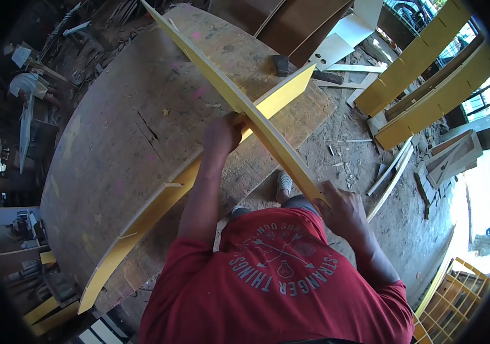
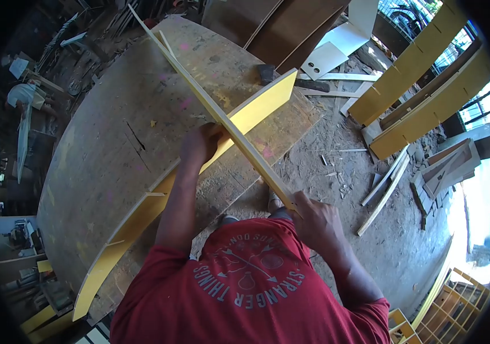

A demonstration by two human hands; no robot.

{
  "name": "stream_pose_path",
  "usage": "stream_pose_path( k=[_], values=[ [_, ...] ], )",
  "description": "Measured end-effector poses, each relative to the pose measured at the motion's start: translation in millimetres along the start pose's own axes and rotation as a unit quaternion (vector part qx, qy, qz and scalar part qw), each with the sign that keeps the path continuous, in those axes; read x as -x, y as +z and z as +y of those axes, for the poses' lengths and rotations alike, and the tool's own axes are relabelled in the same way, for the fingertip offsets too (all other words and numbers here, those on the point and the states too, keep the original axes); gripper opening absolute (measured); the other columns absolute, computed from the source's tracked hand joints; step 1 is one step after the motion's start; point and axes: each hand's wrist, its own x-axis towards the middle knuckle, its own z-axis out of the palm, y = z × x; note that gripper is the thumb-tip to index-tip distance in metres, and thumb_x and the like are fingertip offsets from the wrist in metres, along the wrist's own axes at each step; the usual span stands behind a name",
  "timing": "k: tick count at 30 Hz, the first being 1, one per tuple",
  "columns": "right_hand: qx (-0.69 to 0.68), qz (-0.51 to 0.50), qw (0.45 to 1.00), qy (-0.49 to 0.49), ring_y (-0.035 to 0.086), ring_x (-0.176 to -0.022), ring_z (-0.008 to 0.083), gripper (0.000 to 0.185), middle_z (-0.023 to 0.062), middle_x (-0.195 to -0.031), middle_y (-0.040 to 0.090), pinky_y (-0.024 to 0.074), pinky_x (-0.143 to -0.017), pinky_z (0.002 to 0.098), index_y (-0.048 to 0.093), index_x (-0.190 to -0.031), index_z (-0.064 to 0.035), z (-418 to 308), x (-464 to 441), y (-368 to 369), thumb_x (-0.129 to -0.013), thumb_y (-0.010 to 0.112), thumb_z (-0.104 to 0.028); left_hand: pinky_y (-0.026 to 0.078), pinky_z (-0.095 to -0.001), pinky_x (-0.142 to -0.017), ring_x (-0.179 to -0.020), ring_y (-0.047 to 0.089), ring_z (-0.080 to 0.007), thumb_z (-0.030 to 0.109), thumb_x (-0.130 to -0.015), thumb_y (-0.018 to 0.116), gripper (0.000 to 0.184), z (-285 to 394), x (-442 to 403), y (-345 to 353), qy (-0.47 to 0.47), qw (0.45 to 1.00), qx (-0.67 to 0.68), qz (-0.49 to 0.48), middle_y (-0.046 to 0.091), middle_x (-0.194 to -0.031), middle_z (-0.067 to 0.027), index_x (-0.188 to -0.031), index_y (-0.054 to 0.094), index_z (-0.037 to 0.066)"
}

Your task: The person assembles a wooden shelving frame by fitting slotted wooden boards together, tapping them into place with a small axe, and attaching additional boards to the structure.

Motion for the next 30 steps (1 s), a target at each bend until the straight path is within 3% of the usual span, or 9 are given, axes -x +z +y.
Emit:
stream_pose_path(
  k=[15,30],
  values=[
    [0.041,0.019,0.999,-0.003,0.070,-0.074,0.0455,0.030,0.0206,-0.075,0.069,0.0531,-0.064,0.0561,0.056,-0.116,-0.0089,27.4,-7.1,7.9,-0.098,0.072,-0.026,0.061,-0.0530,-0.079,-0.090,0.076,-0.0412,0.030,-0.095,0.072,0.033,12.7,4.7,-10.0,-0.029,0.999,-0.039,-0.013,0.077,-0.091,-0.0218,-0.123,0.075,0.013],
    [-0.013,-0.002,1.000,-0.007,0.070,-0.073,0.0441,0.024,0.0178,-0.078,0.068,0.0533,-0.063,0.0557,0.056,-0.109,-0.0089,24.0,4.6,-5.4,-0.095,0.071,-0.021,0.059,-0.0567,-0.077,-0.088,0.074,-0.0449,0.031,-0.098,0.069,0.030,32.1,22.2,-3.1,-0.038,0.998,-0.058,-0.011,0.076,-0.091,-0.0228,-0.122,0.072,0.015]
  ],
)
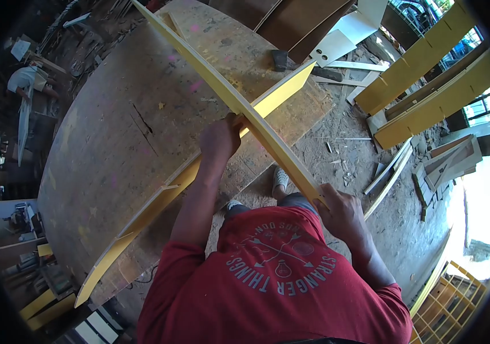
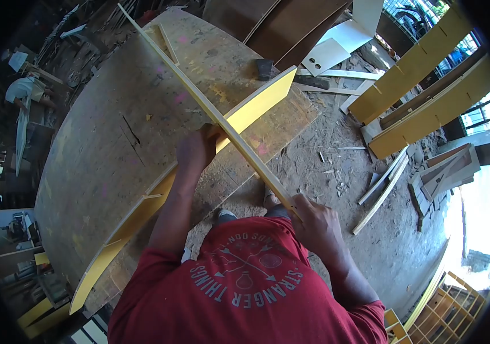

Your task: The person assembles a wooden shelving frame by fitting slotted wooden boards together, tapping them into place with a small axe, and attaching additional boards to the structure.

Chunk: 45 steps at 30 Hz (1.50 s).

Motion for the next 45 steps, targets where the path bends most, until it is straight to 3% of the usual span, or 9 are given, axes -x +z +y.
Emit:
stream_pose_path(
  k=[15,21,24,29,32,35,38,41,45],
  values=[
    [0.007,-0.025,1.000,0.005,0.069,-0.088,0.0481,0.030,0.0238,-0.089,0.069,0.0518,-0.078,0.0562,0.054,-0.114,-0.0046,1.6,-24.7,-14.9,-0.098,0.070,-0.024,0.061,-0.0541,-0.076,-0.087,0.076,-0.0421,0.031,-0.096,0.072,0.033,-18.1,-17.2,8.1,0.025,0.999,0.019,0.036,0.078,-0.092,-0.0207,-0.124,0.073,0.015],
    [-0.056,-0.143,0.981,-0.118,0.061,-0.130,0.0462,0.065,0.0339,-0.139,0.059,0.0502,-0.109,0.0530,0.039,-0.152,0.0001,20.6,-34.3,-44.6,-0.102,0.065,-0.033,0.060,-0.0533,-0.088,-0.101,0.075,-0.0420,0.034,-0.097,0.070,0.040,-10.6,-19.2,8.2,0.025,0.999,-0.002,0.023,0.078,-0.106,-0.0219,-0.129,0.071,0.012],
    [-0.128,-0.236,0.946,-0.180,0.040,-0.153,0.0452,0.087,0.0345,-0.163,0.037,0.0366,-0.125,0.0513,0.019,-0.166,0.0030,54.0,-47.6,-45.9,-0.106,0.061,-0.044,0.053,-0.0454,-0.106,-0.127,0.067,-0.0377,0.036,-0.097,0.073,0.055,4.2,-8.5,7.8,0.003,0.967,0.181,0.178,0.070,-0.134,-0.0232,-0.141,0.063,0.006],
    [-0.157,-0.263,0.912,-0.274,0.040,-0.152,0.0450,0.090,0.0344,-0.160,0.042,0.0362,-0.125,0.0510,0.021,-0.166,0.0023,93.2,-74.4,-41.9,-0.105,0.063,-0.048,0.036,-0.0365,-0.123,-0.151,0.043,-0.0351,0.023,-0.097,0.076,0.088,158.8,50.8,0.4,-0.138,0.892,0.306,0.303,0.039,-0.164,-0.0295,-0.163,0.027,-0.008],
    [-0.262,-0.275,0.900,-0.214,0.048,-0.145,0.0457,0.074,0.0309,-0.155,0.051,0.0409,-0.121,0.0518,0.041,-0.158,0.0002,149.0,-125.3,-31.6,-0.103,0.070,-0.040,0.039,-0.0389,-0.120,-0.147,0.049,-0.0351,0.017,-0.095,0.074,0.092,209.0,68.6,37.6,-0.154,0.867,0.407,0.243,0.046,-0.159,-0.0307,-0.165,0.019,-0.007],
    [-0.135,0.052,0.965,-0.221,0.060,-0.129,0.0458,0.058,0.0250,-0.133,0.066,0.0492,-0.107,0.0544,0.060,-0.140,-0.0045,235.5,-240.6,-8.0,-0.092,0.080,-0.029,0.041,-0.0414,-0.118,-0.142,0.054,-0.0369,0.007,-0.092,0.067,0.088,226.5,76.2,34.1,-0.306,0.882,0.307,0.184,0.052,-0.154,-0.0309,-0.165,0.020,-0.006],
    [0.165,0.228,0.946,-0.162,0.058,-0.133,0.0457,0.076,0.0229,-0.134,0.066,0.0477,-0.111,0.0536,0.047,-0.154,-0.0095,307.2,-341.8,2.9,-0.089,0.078,-0.031,0.043,-0.0425,-0.116,-0.139,0.057,-0.0388,-0.002,-0.086,0.057,0.086,228.4,77.3,20.1,-0.298,0.898,0.292,0.144,0.057,-0.148,-0.0299,-0.164,0.021,-0.005],
    [0.206,0.120,0.961,-0.137,0.058,-0.135,0.0465,0.090,0.0239,-0.138,0.066,0.0470,-0.113,0.0541,0.037,-0.160,-0.0095,355.6,-406.3,17.7,-0.083,0.077,-0.032,0.044,-0.0489,-0.117,-0.141,0.052,-0.0489,-0.004,-0.087,0.054,0.089,209.4,83.9,35.7,-0.249,0.923,0.252,0.149,0.049,-0.152,-0.0376,-0.165,0.012,-0.007],
    [0.159,-0.055,0.980,-0.107,0.065,-0.124,0.0461,0.086,0.0286,-0.130,0.068,0.0526,-0.106,0.0543,0.044,-0.150,-0.0049,349.7,-447.9,7.0,-0.076,0.080,-0.029,0.040,-0.0450,-0.119,-0.143,0.053,-0.0424,-0.004,-0.084,0.052,0.081,211.2,87.5,49.0,-0.258,0.913,0.243,0.201,0.057,-0.148,-0.0293,-0.161,0.029,-0.002]
  ],
)
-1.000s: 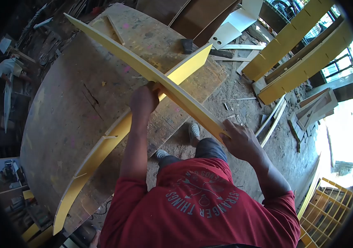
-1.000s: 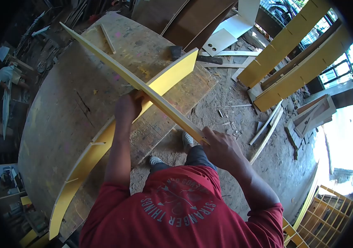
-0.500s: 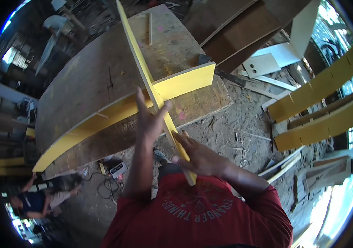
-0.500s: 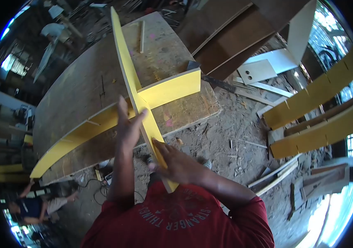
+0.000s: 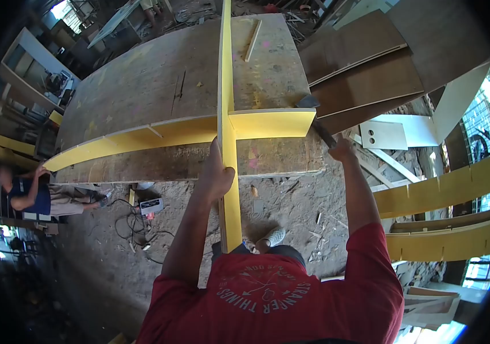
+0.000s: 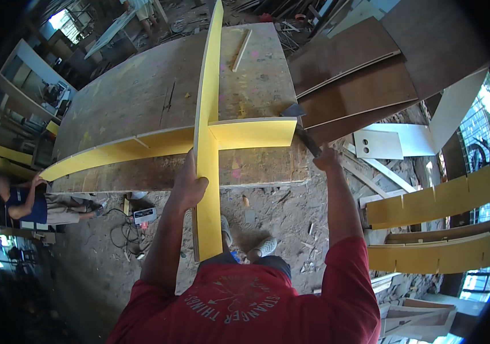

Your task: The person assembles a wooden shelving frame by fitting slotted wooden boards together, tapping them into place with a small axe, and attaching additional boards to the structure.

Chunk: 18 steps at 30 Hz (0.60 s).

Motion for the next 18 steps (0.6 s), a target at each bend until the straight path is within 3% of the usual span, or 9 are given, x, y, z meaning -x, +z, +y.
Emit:
stream_pose_path(
  k=[3,5,7,8,11,12,15,16,18],
  values=[
    [-0.003,-0.035,0.998,-0.052,0.073,-0.109,0.0417,0.070,0.0276,-0.113,0.074,0.0582,-0.097,0.0521,0.058,-0.135,-0.0016,-14.8,-0.3,-12.0,-0.074,0.080,-0.029,0.039,-0.0458,-0.120,-0.144,0.051,-0.0449,-0.002,-0.084,0.053,0.082,8.2,-2.1,-9.0,-0.029,0.999,0.013,-0.026,0.055,-0.150,-0.0310,-0.162,0.027,-0.001],
    [-0.112,-0.150,0.982,-0.021,0.075,-0.075,0.0301,0.037,0.0182,-0.079,0.073,0.0622,-0.072,0.0425,0.071,-0.099,0.0020,-14.4,-22.8,-8.9,-0.077,0.077,-0.027,0.041,-0.0465,-0.120,-0.144,0.051,-0.0468,-0.001,-0.084,0.055,0.083,20.1,-0.8,-14.2,-0.044,0.998,-0.001,-0.034,0.054,-0.150,-0.0326,-0.162,0.027,-0.001],
    [-0.217,-0.171,0.960,0.035,0.071,-0.061,0.0243,0.027,0.0133,-0.067,0.069,0.0605,-0.060,0.0383,0.072,-0.085,0.0020,-37.1,0.7,-32.3,-0.078,0.076,-0.023,0.044,-0.0487,-0.117,-0.140,0.054,-0.0486,0.001,-0.085,0.057,0.085,29.4,-0.8,-17.4,-0.063,0.997,-0.007,-0.039,0.055,-0.149,-0.0344,-0.163,0.024,-0.001],
    [-0.251,-0.174,0.950,0.060,0.069,-0.056,0.0215,0.021,0.0126,-0.070,0.071,0.0567,-0.052,0.0372,0.071,-0.087,0.0012,-36.6,4.9,-39.0,-0.083,0.077,-0.018,0.045,-0.0498,-0.115,-0.138,0.055,-0.0495,0.002,-0.085,0.057,0.086,31.6,-0.5,-18.3,-0.074,0.996,-0.009,-0.044,0.055,-0.148,-0.0354,-0.164,0.022,-0.001],
    [-0.472,-0.186,0.859,0.064,0.068,-0.056,0.0200,0.037,0.0129,-0.069,0.066,0.0557,-0.048,0.0359,0.066,-0.097,0.0044,-13.1,23.2,-14.4,-0.087,0.083,-0.026,0.049,-0.0523,-0.111,-0.131,0.060,-0.0502,0.003,-0.087,0.059,0.090,29.8,-3.6,-26.3,-0.083,0.992,-0.038,-0.086,0.058,-0.144,-0.0368,-0.166,0.015,-0.001],
    [-0.434,-0.148,0.886,0.071,0.068,-0.055,0.0201,0.037,0.0122,-0.068,0.066,0.0552,-0.048,0.0364,0.065,-0.093,0.0044,-22.9,37.0,-20.5,-0.089,0.082,-0.029,0.050,-0.0529,-0.110,-0.129,0.061,-0.0515,0.003,-0.088,0.059,0.094,26.4,-3.3,-26.2,-0.073,0.993,-0.044,-0.085,0.059,-0.140,-0.0384,-0.167,0.007,-0.003],
    [-0.317,-0.010,0.942,0.109,0.067,-0.053,0.0203,0.043,0.0107,-0.066,0.066,0.0535,-0.048,0.0381,0.066,-0.085,0.0037,-55.1,88.8,-43.9,-0.094,0.080,-0.036,0.051,-0.0521,-0.110,-0.127,0.063,-0.0511,0.001,-0.093,0.059,0.092,16.6,-4.5,-23.6,-0.034,0.995,0.000,-0.090,0.048,-0.149,-0.0437,-0.165,0.002,-0.007],
    [-0.280,0.051,0.950,0.131,0.066,-0.051,0.0205,0.045,0.0105,-0.066,0.066,0.0528,-0.049,0.0387,0.067,-0.084,0.0029,-68.7,109.4,-50.0,-0.095,0.079,-0.039,0.054,-0.0502,-0.106,-0.124,0.066,-0.0497,0.002,-0.093,0.060,0.094,-3.1,-5.4,-10.8,0.053,0.997,-0.031,-0.044,0.045,-0.150,-0.0451,-0.163,-0.001,-0.011],
    [-0.256,0.159,0.942,0.144,0.067,-0.052,0.0227,0.047,0.0108,-0.067,0.068,0.0521,-0.051,0.0407,0.068,-0.086,0.0012,-94.8,146.4,-72.9,-0.096,0.078,-0.043,0.056,-0.0484,-0.103,-0.121,0.067,-0.0493,0.003,-0.093,0.061,0.096,-3.6,-6.7,-14.4,0.045,0.997,0.010,-0.059,0.045,-0.149,-0.0454,-0.163,-0.003,-0.011]
  ],
)
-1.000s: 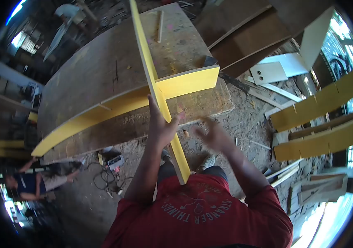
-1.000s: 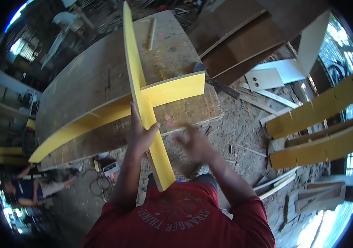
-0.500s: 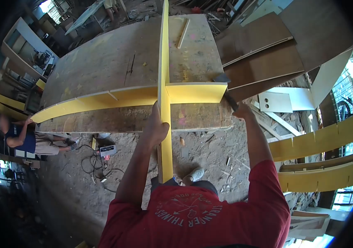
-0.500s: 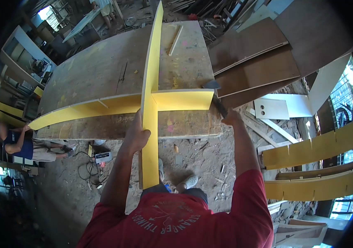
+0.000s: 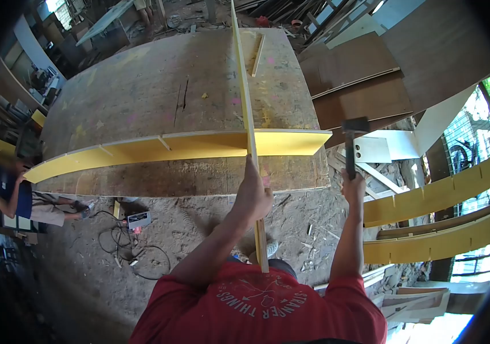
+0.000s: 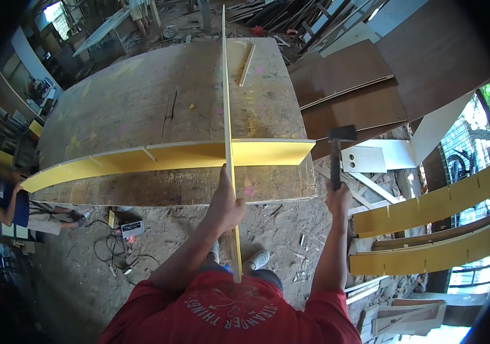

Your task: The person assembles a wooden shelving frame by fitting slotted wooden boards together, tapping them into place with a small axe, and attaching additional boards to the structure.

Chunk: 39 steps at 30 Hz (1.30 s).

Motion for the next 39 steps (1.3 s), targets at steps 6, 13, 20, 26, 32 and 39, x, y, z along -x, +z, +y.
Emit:
stream_pose_path(
  k=[6,13,20,26,32,39],
  values=[
    [-0.164,0.054,0.969,-0.174,0.067,-0.059,0.0191,0.042,0.0092,-0.083,0.070,0.0529,-0.056,0.0358,0.058,-0.121,-0.0015,-119.1,58.0,-47.0,-0.106,0.067,-0.039,0.058,-0.0496,-0.092,-0.107,0.070,-0.0526,0.003,-0.089,0.059,0.098,15.6,-0.3,-21.4,-0.066,0.994,0.032,-0.080,0.057,-0.132,-0.0476,-0.162,-0.005,-0.015],
    [-0.185,-0.046,0.954,-0.231,0.054,-0.049,0.0149,0.034,0.0056,-0.070,0.059,0.0455,-0.046,0.0341,0.053,-0.118,-0.0028,-260.6,112.3,-22.3,-0.113,0.054,-0.036,0.059,-0.0491,-0.088,-0.105,0.071,-0.0520,0.004,-0.090,0.059,0.097,-0.3,2.0,-20.3,-0.031,0.998,0.021,-0.057,0.057,-0.132,-0.0478,-0.162,-0.004,-0.015],
    [0.107,-0.130,0.930,-0.325,0.068,-0.077,0.0543,0.036,0.0302,-0.077,0.068,0.0510,-0.064,0.0619,0.053,-0.119,-0.0030,-214.1,118.3,43.9,-0.109,0.058,-0.037,0.050,-0.0474,-0.112,-0.134,0.057,-0.0515,0.000,-0.091,0.059,0.095,-11.7,8.2,-19.3,-0.074,0.987,0.127,-0.071,0.030,-0.159,-0.0465,-0.162,-0.003,-0.014],
    [0.009,-0.081,0.946,-0.313,0.069,-0.073,0.0502,0.033,0.0269,-0.074,0.068,0.0503,-0.059,0.0575,0.054,-0.118,-0.0027,-266.8,134.9,13.6,-0.108,0.061,-0.034,0.032,-0.0427,-0.127,-0.154,0.035,-0.0465,-0.003,-0.092,0.053,0.089,-20.4,9.4,-10.7,-0.018,0.986,0.166,-0.006,0.024,-0.166,-0.0413,-0.164,0.001,-0.013],
    [0.150,-0.124,0.936,-0.294,0.069,-0.078,0.0543,0.035,0.0309,-0.080,0.070,0.0519,-0.065,0.0626,0.051,-0.121,-0.0028,-250.0,126.0,28.2,-0.110,0.057,-0.035,0.022,-0.0409,-0.132,-0.160,0.023,-0.0442,-0.006,-0.091,0.050,0.090,-15.8,7.9,-16.1,-0.059,0.973,0.216,-0.046,0.017,-0.170,-0.0381,-0.165,0.000,-0.012],
    [0.075,-0.135,0.954,-0.257,0.070,-0.083,0.0509,0.037,0.0297,-0.086,0.070,0.0509,-0.069,0.0585,0.056,-0.119,-0.0009,-239.7,129.8,37.0,-0.108,0.061,-0.036,0.017,-0.0388,-0.133,-0.163,0.017,-0.0409,-0.005,-0.088,0.051,0.091,-32.1,10.5,3.1,-0.030,0.964,0.266,-0.005,0.017,-0.172,-0.0355,-0.165,0.003,-0.012]
  ],
)
